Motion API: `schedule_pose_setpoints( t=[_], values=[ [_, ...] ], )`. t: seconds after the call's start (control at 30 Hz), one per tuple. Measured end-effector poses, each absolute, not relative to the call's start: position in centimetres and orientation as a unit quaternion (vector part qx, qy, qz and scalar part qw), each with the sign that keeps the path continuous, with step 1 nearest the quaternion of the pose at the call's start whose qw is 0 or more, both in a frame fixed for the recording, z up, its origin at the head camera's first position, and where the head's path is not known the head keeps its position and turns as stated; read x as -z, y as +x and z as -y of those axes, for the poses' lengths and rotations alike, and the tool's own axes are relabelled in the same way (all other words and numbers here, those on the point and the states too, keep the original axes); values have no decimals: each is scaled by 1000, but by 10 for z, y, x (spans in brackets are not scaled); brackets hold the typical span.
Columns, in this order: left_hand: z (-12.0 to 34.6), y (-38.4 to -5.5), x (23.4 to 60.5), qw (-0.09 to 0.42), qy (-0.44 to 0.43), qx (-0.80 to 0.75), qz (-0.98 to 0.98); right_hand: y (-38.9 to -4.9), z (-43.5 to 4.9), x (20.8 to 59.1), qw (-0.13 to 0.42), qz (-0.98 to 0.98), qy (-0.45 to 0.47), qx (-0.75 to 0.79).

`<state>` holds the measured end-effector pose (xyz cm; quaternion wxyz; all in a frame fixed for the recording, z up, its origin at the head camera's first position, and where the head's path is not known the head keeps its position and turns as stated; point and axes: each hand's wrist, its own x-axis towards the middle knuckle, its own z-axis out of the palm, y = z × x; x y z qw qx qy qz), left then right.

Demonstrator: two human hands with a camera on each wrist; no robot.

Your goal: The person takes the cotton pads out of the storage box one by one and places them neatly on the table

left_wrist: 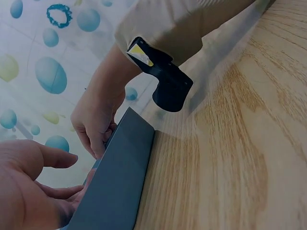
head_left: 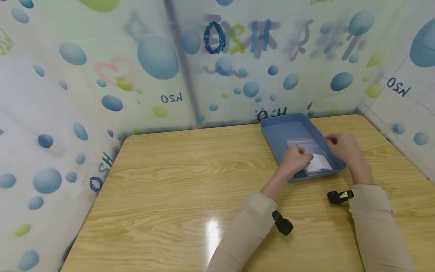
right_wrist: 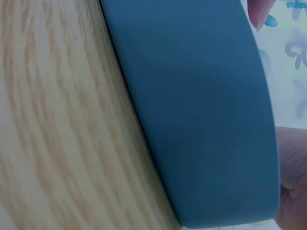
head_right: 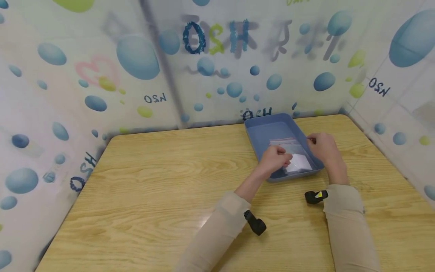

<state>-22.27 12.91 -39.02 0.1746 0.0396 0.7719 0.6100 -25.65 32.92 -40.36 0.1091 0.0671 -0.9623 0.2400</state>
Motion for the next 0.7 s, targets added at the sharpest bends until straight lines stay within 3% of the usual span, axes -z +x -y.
schedule_pose_setpoints(
  t=[0.7],
  values=[
    [-163,-223,399,90,-31,-577,-811,-257,-330,404,121,960,81,-240]
  ],
)
